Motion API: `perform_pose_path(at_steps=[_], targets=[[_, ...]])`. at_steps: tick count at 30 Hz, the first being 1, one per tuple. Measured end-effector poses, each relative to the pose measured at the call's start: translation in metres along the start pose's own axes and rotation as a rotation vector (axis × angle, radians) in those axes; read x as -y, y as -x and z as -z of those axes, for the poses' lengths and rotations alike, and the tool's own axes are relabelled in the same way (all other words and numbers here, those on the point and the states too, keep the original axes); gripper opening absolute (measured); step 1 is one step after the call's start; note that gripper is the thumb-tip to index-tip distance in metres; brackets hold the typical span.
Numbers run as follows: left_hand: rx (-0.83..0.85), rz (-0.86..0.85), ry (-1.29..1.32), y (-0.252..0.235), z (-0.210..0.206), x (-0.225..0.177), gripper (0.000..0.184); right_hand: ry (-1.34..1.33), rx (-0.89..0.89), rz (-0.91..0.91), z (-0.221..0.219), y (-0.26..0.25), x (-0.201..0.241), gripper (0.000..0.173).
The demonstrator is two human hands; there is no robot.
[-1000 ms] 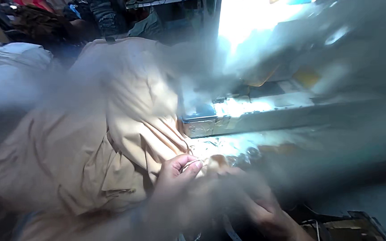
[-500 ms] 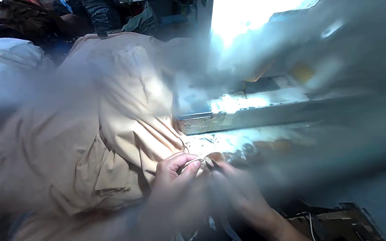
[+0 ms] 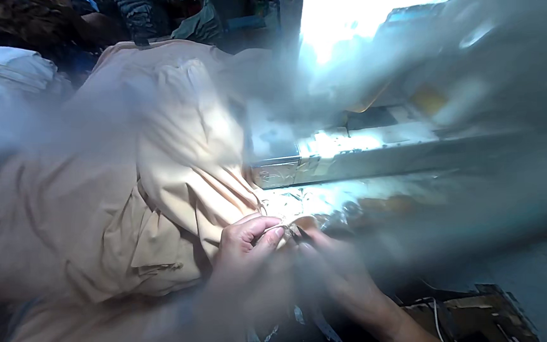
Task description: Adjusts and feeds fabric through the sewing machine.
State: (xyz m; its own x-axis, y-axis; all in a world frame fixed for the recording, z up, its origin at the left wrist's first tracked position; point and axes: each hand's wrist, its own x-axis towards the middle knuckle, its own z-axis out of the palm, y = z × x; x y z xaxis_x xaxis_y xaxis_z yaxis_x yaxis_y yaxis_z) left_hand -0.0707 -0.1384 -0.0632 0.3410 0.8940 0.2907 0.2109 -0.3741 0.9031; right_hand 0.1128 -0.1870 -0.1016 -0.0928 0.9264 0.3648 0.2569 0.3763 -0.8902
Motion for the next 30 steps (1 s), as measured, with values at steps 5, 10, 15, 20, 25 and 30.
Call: perform_pose_path(at_steps=[5,10,15,20,25,30], targets=[[0.080,0.014,-0.017,0.000,0.001,0.011,0.019,-0.420,0.053,0.305,0.014,0.004,0.022,0.025],[0.090,0.111,0.042,-0.002,0.003,0.007,0.015,-0.026,-0.166,0.333,0.015,-0.017,0.000,0.028],[0.118,0.164,0.124,-0.004,0.004,0.004,0.020,0.288,-0.345,0.329,0.002,-0.028,-0.020,0.018],[0.140,0.249,0.217,-0.004,0.015,0.003,0.022,0.005,-0.707,0.012,0.077,-0.028,-0.028,0.019],[0.117,0.313,0.359,-0.008,0.014,0.003,0.036,0.299,-0.326,0.159,0.073,0.005,-0.013,0.065],[0.086,0.381,0.415,-0.008,0.013,-0.009,0.049,0.238,-0.154,0.306,0.034,-0.002,-0.020,0.033]])
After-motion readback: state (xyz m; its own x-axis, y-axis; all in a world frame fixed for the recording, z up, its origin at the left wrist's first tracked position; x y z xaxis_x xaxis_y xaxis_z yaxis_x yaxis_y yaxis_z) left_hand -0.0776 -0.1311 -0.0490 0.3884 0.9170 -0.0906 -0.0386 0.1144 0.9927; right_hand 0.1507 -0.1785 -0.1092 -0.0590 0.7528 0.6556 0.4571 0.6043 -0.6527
